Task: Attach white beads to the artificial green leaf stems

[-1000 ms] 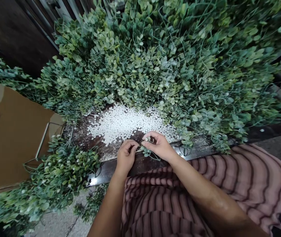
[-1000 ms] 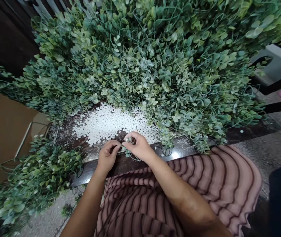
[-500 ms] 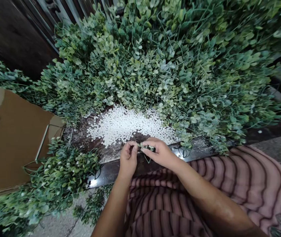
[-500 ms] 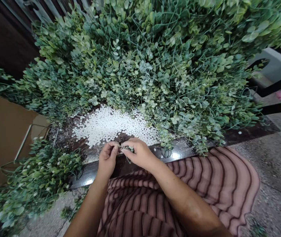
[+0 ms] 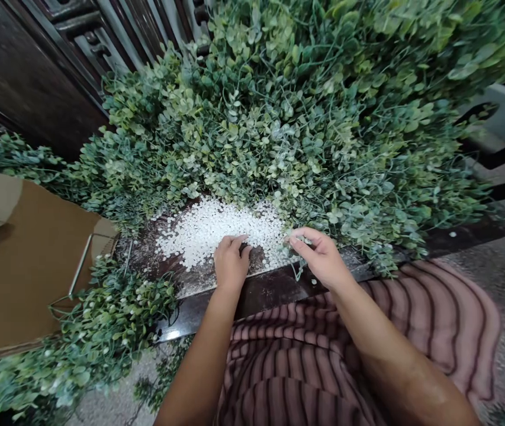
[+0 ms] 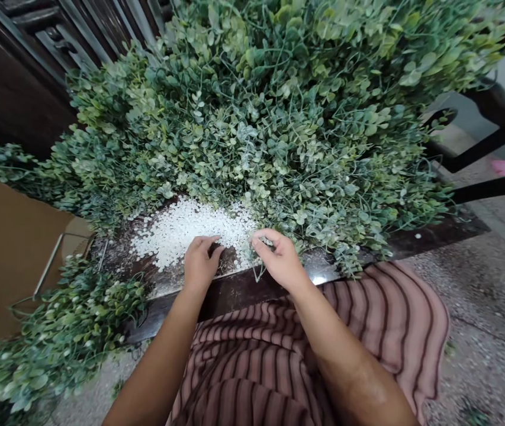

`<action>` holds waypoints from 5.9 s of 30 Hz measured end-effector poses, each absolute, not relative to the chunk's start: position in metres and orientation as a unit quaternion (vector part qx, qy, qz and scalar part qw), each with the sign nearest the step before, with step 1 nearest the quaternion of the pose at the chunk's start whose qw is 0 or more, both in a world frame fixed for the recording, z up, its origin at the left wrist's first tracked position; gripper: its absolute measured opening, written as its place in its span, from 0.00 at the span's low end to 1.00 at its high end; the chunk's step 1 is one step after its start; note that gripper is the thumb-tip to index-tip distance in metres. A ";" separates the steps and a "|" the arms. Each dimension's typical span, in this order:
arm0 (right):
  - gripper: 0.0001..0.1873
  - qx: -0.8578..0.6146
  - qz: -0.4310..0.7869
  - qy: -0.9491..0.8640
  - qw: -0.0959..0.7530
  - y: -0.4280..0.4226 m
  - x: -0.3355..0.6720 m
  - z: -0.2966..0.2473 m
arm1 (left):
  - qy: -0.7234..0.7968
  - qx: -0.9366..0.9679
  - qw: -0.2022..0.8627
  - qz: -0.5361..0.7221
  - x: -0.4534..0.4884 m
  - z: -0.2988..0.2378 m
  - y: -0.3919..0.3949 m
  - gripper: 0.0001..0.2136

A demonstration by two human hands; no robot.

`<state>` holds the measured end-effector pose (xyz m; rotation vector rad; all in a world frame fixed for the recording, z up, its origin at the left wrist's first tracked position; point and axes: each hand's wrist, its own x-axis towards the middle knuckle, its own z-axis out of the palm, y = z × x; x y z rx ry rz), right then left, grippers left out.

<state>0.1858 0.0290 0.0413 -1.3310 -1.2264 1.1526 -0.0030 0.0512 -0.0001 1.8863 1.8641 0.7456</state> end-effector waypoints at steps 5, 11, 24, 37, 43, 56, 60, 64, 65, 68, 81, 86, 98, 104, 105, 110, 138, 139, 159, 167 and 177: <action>0.14 -0.544 0.488 -0.473 0.492 0.022 0.188 0.042 | 0.658 0.701 0.163 0.219 0.006 0.004 0.065 0.07; 0.16 -0.524 0.521 -0.475 0.478 0.014 0.177 0.038 | 0.694 0.653 0.187 0.240 -0.003 0.010 0.060 0.07; 0.12 -0.512 0.515 -0.503 0.469 0.005 0.153 0.019 | 0.686 0.490 0.363 0.396 -0.011 0.014 0.050 0.05; 0.12 -0.520 0.538 -0.478 0.459 0.006 0.144 0.012 | 0.649 0.415 0.448 0.454 -0.004 0.022 0.047 0.13; 0.12 -0.511 0.525 -0.484 0.478 0.005 0.142 0.008 | 0.600 0.362 0.560 0.442 0.008 0.033 0.016 0.17; 0.08 -0.486 0.463 -0.567 0.478 -0.004 0.142 0.011 | 0.600 0.359 0.555 0.452 0.014 0.028 -0.001 0.14; 0.07 -0.491 0.441 -0.580 0.478 -0.005 0.142 0.012 | 0.610 0.368 0.544 0.444 0.015 0.031 -0.003 0.12; 0.07 -0.489 0.430 -0.585 0.484 -0.005 0.142 0.011 | 0.618 0.374 0.536 0.436 0.017 0.033 -0.003 0.10; 0.07 -0.488 0.430 -0.584 0.485 -0.005 0.142 0.011 | 0.618 0.375 0.535 0.437 0.017 0.033 -0.003 0.10; 0.06 -0.489 0.431 -0.580 0.489 -0.005 0.142 0.010 | 0.616 0.380 0.535 0.437 0.017 0.032 -0.003 0.10; 0.07 -0.502 0.436 -0.572 0.481 -0.005 0.142 0.009 | 0.609 0.436 0.518 0.414 0.014 0.029 -0.003 0.09; 0.06 -0.515 0.437 -0.554 0.487 -0.005 0.142 0.009 | 0.603 0.469 0.502 0.405 0.015 0.027 -0.003 0.07; 0.07 -0.519 0.458 -0.540 0.479 -0.004 0.144 0.013 | 0.613 0.435 0.517 0.409 0.014 0.026 -0.004 0.10; 0.08 -0.524 0.457 -0.538 0.477 -0.004 0.143 0.012 | 0.608 0.443 0.518 0.407 0.015 0.026 -0.004 0.09; 0.07 -0.526 0.456 -0.538 0.476 -0.004 0.143 0.012 | 0.609 0.443 0.517 0.408 0.015 0.026 -0.004 0.09; 0.08 -0.533 0.461 -0.534 0.467 -0.004 0.143 0.013 | 0.615 0.433 0.517 0.408 0.016 0.026 -0.003 0.09; 0.07 -0.542 0.448 -0.528 0.476 -0.005 0.142 0.011 | 0.599 0.478 0.501 0.401 0.017 0.023 -0.003 0.05; 0.07 -0.542 0.451 -0.526 0.476 -0.005 0.141 0.011 | 0.599 0.477 0.504 0.399 0.017 0.023 -0.003 0.05; 0.07 -0.530 0.516 -0.492 0.459 -0.003 0.142 0.010 | 0.609 0.397 0.551 0.411 0.016 0.022 -0.002 0.08; 0.07 -0.538 0.516 -0.482 0.459 -0.001 0.142 0.014 | 0.583 0.462 0.522 0.417 0.015 0.024 0.002 0.04; 0.07 -0.536 0.528 -0.474 0.457 -0.003 0.143 0.012 | 0.568 0.459 0.552 0.403 0.014 0.024 0.004 0.02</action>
